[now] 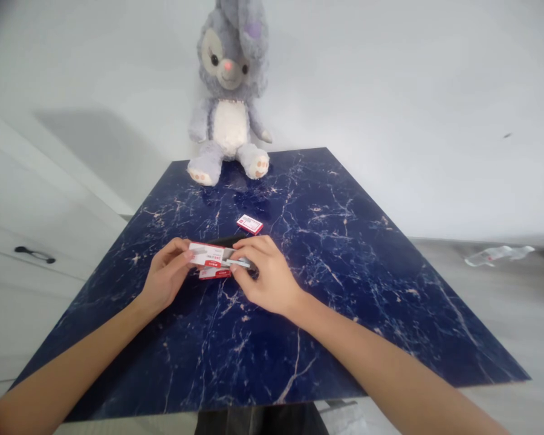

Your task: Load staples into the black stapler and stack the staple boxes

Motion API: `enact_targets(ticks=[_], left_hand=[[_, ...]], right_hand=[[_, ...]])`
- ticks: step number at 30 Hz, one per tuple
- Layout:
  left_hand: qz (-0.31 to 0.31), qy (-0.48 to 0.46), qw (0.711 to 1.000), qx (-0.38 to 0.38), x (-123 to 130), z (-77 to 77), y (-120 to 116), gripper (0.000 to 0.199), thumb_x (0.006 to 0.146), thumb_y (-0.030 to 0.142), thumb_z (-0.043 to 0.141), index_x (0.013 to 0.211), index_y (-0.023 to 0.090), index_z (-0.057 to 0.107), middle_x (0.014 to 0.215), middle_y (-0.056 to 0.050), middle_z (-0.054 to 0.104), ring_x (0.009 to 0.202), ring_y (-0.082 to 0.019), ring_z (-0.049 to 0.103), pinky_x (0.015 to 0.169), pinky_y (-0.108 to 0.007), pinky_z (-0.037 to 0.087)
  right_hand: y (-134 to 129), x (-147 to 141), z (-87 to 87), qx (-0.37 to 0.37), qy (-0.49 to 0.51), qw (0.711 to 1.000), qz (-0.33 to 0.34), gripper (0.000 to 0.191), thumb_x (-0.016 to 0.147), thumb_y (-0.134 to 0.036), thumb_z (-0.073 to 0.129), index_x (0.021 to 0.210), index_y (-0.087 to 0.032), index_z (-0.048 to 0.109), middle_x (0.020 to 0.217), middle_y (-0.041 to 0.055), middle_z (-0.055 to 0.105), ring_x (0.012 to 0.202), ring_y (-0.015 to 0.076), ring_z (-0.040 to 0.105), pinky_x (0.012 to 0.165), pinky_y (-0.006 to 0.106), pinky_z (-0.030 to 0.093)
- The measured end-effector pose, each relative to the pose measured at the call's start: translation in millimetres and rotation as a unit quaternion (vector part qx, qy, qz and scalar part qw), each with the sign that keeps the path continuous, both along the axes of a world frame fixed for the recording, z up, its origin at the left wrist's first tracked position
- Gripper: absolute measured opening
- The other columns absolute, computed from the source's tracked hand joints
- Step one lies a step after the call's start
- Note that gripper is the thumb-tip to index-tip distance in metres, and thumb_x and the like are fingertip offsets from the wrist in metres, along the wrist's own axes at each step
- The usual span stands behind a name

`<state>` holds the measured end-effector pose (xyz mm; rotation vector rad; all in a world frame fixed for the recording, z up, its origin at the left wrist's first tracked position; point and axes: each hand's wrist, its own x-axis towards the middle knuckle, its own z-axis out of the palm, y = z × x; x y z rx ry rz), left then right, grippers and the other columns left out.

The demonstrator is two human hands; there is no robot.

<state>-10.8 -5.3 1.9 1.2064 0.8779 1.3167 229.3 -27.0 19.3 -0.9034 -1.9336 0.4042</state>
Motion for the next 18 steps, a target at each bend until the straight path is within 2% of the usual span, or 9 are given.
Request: enact_targets(ticks=[6,9,12,14,18], left_hand=[[-0.035,-0.006,0.998,-0.044,2.5,5.5,-2.2,0.02,0.084,0.027,0.072,0.076,0.017,0.056,0.084,-0.001,0.061,0.078,-0.015,0.061,0.068,-0.027,0.053],[-0.043,0.006,0.997,-0.063,5.1,8.5,-3.6,0.021,0.083,0.028,0.073,0.077,0.017,0.056,0.085,-0.002,0.065,0.069,-0.013,0.06,0.062,-0.026,0.053],[-0.015,0.004,0.998,-0.068,6.4,10.0,-4.0,0.02,0.08,0.027,0.076,0.09,0.019,0.062,0.083,0.0,0.065,0.062,-0.012,0.059,0.055,-0.024,0.052],[0.007,0.0,0.997,-0.07,6.2,10.0,-3.7,0.028,0.077,0.026,0.078,0.101,0.021,0.065,0.08,0.001,0.063,0.064,-0.012,0.06,0.055,-0.024,0.053],[0.004,0.012,0.996,-0.087,6.1,8.2,-3.2,0.027,0.076,0.028,0.078,0.1,0.018,0.071,0.088,-0.004,0.067,0.072,-0.016,0.063,0.057,-0.026,0.055]], right_hand=[[-0.7,-0.7,2.2,-0.014,0.041,0.999,-0.015,0.009,0.092,-0.02,0.061,0.098,-0.021,0.067,0.11,0.0069,0.068,0.105,0.0225,0.062,0.094,0.043,0.049],[0.0,-0.7,2.5,-0.035,0.069,0.997,-0.024,0.008,0.092,-0.021,0.061,0.097,-0.022,0.067,0.11,0.0065,0.068,0.105,0.0224,0.063,0.094,0.041,0.05],[0.9,0.5,1.4,-0.052,0.092,0.994,-0.028,0.01,0.092,-0.019,0.06,0.099,-0.022,0.066,0.108,0.0054,0.069,0.104,0.0213,0.063,0.094,0.039,0.05],[1.2,1.2,0.8,-0.056,0.097,0.993,-0.028,0.01,0.092,-0.019,0.06,0.1,-0.022,0.066,0.107,0.0045,0.069,0.103,0.0206,0.063,0.093,0.038,0.05],[0.9,0.8,0.6,-0.052,0.092,0.994,-0.031,0.01,0.091,-0.02,0.062,0.1,-0.022,0.067,0.103,0.0033,0.07,0.097,0.0196,0.063,0.088,0.036,0.05]])
